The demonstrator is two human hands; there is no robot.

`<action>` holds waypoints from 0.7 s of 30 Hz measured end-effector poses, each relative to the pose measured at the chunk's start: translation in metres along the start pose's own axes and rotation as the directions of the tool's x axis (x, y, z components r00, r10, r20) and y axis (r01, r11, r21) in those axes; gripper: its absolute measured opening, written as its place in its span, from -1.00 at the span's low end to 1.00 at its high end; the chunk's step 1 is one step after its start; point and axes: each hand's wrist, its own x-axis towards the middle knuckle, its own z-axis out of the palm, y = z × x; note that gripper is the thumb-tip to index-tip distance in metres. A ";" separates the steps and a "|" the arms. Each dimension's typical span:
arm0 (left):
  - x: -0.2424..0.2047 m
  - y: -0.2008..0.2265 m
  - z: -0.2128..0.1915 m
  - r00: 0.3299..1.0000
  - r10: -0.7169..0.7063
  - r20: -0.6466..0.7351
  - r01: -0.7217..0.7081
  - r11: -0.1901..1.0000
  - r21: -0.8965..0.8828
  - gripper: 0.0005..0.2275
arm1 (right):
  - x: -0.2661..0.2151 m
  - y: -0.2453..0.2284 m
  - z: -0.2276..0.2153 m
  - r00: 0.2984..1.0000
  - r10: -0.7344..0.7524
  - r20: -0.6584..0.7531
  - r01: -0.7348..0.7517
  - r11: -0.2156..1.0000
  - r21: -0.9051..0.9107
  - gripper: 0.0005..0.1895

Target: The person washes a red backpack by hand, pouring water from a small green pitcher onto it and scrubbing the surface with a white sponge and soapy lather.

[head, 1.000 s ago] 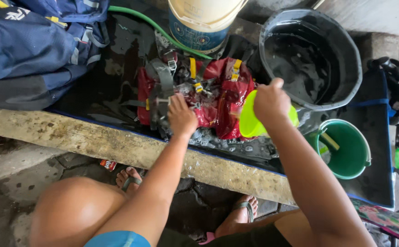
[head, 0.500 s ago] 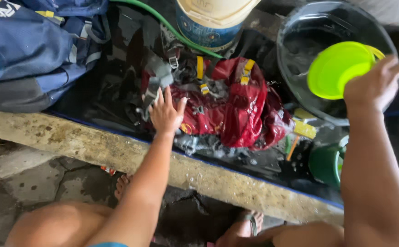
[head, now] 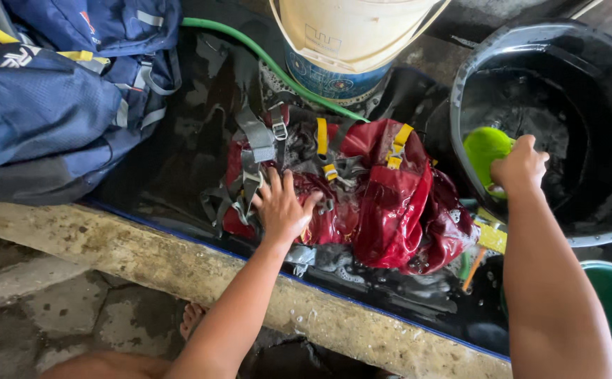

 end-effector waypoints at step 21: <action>0.122 -0.076 0.015 0.968 -0.217 -0.129 0.127 0.862 -0.491 -0.69 | -0.177 -0.138 -0.129 0.913 -0.380 -0.146 0.405 0.884 0.233 -0.89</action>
